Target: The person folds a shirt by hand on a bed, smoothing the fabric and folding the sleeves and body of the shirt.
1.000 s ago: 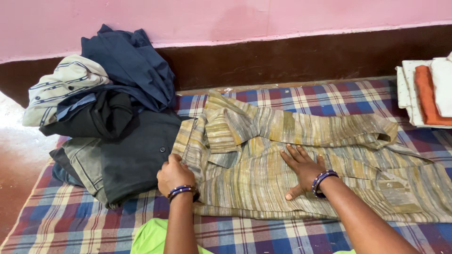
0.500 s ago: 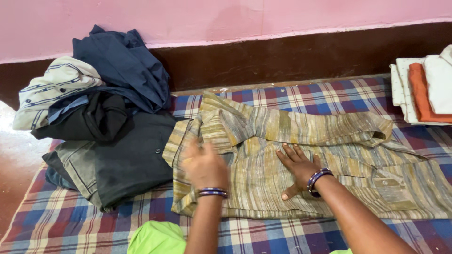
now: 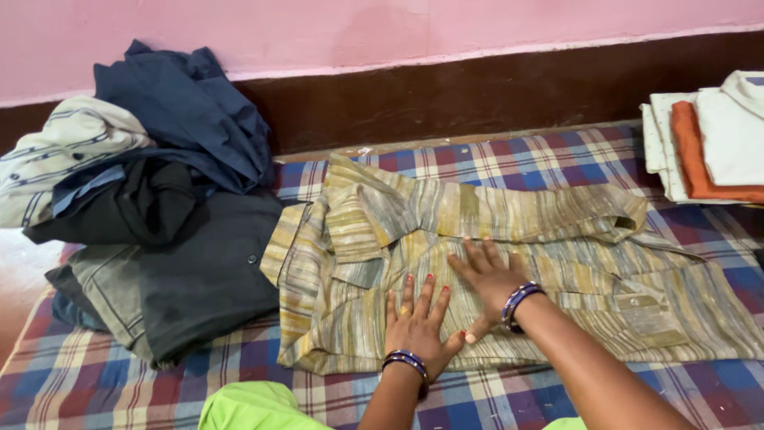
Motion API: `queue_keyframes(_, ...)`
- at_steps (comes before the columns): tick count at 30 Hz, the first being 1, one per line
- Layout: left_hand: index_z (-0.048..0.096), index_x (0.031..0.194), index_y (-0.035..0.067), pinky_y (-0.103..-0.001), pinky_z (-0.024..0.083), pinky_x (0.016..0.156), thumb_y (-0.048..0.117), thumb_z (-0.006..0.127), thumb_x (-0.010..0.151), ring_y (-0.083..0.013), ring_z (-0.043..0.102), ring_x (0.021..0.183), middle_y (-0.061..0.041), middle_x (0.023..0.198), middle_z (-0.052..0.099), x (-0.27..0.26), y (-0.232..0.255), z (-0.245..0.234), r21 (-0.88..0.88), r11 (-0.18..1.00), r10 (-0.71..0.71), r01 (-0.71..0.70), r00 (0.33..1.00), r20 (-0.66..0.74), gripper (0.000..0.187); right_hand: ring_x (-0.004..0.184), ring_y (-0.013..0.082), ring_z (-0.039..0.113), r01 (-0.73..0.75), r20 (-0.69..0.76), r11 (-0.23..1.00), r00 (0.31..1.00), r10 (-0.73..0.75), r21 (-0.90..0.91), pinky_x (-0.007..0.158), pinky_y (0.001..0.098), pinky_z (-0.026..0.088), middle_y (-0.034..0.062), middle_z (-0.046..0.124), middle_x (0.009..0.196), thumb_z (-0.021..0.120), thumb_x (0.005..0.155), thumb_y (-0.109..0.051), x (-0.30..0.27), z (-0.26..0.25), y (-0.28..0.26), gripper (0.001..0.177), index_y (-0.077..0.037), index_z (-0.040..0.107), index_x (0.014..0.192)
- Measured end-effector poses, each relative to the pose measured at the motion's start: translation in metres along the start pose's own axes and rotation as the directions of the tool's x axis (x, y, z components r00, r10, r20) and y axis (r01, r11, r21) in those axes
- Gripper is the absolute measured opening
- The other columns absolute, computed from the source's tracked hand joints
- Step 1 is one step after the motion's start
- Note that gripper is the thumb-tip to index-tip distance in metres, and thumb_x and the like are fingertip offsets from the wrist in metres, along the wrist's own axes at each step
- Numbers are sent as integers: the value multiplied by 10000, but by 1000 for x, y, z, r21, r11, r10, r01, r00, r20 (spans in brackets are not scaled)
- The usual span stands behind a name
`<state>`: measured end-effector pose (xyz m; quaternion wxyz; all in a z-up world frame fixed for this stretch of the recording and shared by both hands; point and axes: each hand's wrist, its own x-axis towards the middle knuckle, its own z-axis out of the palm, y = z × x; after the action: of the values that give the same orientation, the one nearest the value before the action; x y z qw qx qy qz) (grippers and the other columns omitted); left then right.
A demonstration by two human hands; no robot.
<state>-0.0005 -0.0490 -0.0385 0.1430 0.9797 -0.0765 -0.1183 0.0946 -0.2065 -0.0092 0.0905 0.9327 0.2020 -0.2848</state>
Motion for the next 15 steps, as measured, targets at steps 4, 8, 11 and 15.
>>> queue_keyframes(4,202,1609,282,-586,-56,1231,634,533,870,-308,-39,1578,-44,1720,42,-4,4,-10,26,998,-56,55,997,50,883,1589,337,-78,91,-131,995,987,-95,-40,1215,694,145,37,-133,1730,1000,443,-550,6,14,-7,1572,-306,16,1644)
queue_keyframes(8,129,1620,212,-571,-51,1219,662,539,857,-294,-44,1567,-63,1708,19,-1,3,-9,33,998,-60,59,997,37,976,1595,315,-110,80,51,994,995,-84,72,1189,706,198,17,-175,1733,1009,431,-512,7,15,-4,1596,-312,-7,1646)
queue_keyframes(11,135,1623,217,-567,-48,1232,664,529,863,-291,-38,1573,-58,1710,32,0,1,-6,27,998,-63,62,997,53,966,1600,285,-119,99,42,991,994,-103,94,1189,723,164,-11,-166,1737,1000,414,-527,3,13,2,1595,-329,5,1645)
queue_keyframes(15,148,1617,219,-559,-43,1234,669,526,859,-277,-26,1573,-36,1712,38,0,1,-5,39,997,-73,72,997,36,959,1598,258,-129,94,6,993,995,-95,71,1213,713,80,-22,-160,1739,980,424,-578,-5,11,7,1555,-387,29,1640)
